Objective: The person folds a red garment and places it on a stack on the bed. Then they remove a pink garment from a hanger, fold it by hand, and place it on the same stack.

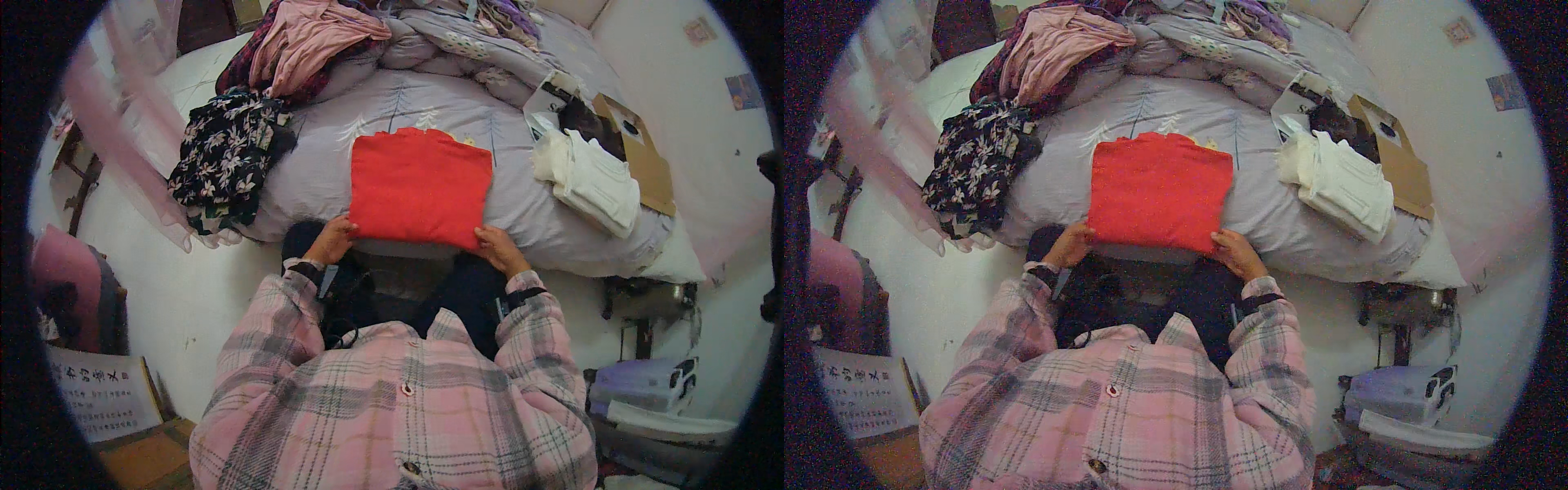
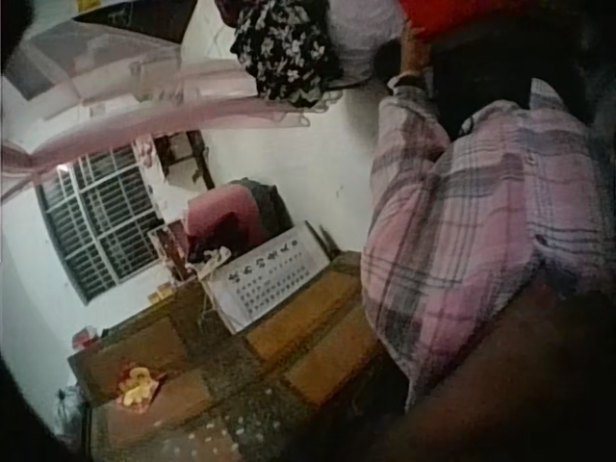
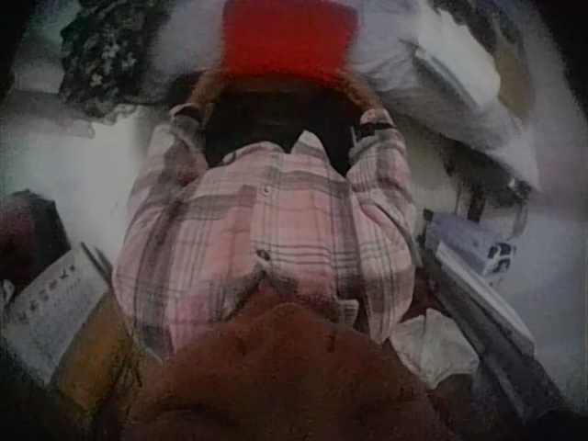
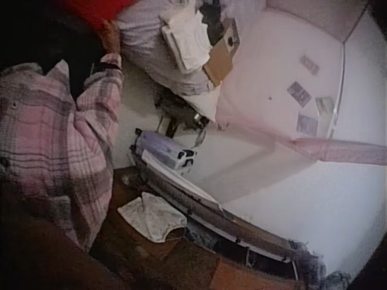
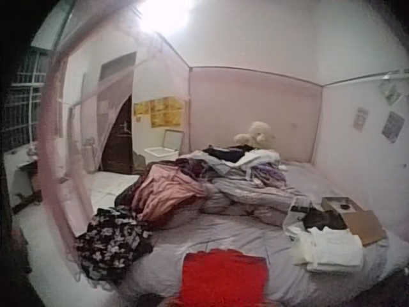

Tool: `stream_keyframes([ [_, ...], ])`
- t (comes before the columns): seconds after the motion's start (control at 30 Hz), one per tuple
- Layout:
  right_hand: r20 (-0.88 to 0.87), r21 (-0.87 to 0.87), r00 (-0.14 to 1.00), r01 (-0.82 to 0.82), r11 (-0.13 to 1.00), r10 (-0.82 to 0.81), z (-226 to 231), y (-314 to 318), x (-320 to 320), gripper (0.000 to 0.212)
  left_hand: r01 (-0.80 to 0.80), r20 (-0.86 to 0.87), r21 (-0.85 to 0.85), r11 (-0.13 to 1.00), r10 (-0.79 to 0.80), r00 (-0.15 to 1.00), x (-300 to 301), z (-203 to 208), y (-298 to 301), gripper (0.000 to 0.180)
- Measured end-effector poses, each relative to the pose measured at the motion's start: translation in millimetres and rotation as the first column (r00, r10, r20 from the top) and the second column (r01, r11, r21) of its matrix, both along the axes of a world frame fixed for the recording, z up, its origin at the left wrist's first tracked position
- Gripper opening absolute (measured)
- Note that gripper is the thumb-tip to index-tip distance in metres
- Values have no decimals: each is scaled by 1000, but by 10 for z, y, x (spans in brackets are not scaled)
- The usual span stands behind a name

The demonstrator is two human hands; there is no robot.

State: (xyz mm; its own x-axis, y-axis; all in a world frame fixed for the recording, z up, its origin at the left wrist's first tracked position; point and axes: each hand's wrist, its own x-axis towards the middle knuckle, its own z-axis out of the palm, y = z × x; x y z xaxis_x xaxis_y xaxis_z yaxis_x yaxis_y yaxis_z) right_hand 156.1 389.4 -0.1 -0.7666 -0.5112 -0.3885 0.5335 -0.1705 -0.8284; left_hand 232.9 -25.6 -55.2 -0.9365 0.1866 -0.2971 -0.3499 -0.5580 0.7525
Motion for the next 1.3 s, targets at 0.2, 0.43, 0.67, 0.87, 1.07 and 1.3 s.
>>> stream_keyframes([
  [0.2, 34, -50, 999, 30, 998, -28, -143, -66, -91, 29, -35, 95, 119, 992, 24, 995, -140, 96, 101, 50],
  [0.43, -46, 64, 998, 36, 997, -34, -210, -33, -101, 29, -100, 91, 65, 993, 94, 991, -344, -206, 31, 41],
  [0.67, -51, 72, 998, 37, 997, -33, -228, 2, -139, 31, -121, 70, 116, 986, 114, 991, -256, 76, 107, 36],
  [0.87, -185, 435, 975, -29, 900, 121, -193, 21, -233, 41, -95, 153, 163, 982, 70, 986, -192, 560, 160, 48],
  [1.07, -676, 704, 606, 362, 611, 419, 329, -162, -203, 71, -20, 104, 274, 961, -10, 995, -305, 1026, 318, 54],
  [1.3, -863, 480, 44, 382, 790, 504, 1063, -743, 33, 93, 57, -78, 277, 959, -37, 996, -414, 1512, 613, 45],
])
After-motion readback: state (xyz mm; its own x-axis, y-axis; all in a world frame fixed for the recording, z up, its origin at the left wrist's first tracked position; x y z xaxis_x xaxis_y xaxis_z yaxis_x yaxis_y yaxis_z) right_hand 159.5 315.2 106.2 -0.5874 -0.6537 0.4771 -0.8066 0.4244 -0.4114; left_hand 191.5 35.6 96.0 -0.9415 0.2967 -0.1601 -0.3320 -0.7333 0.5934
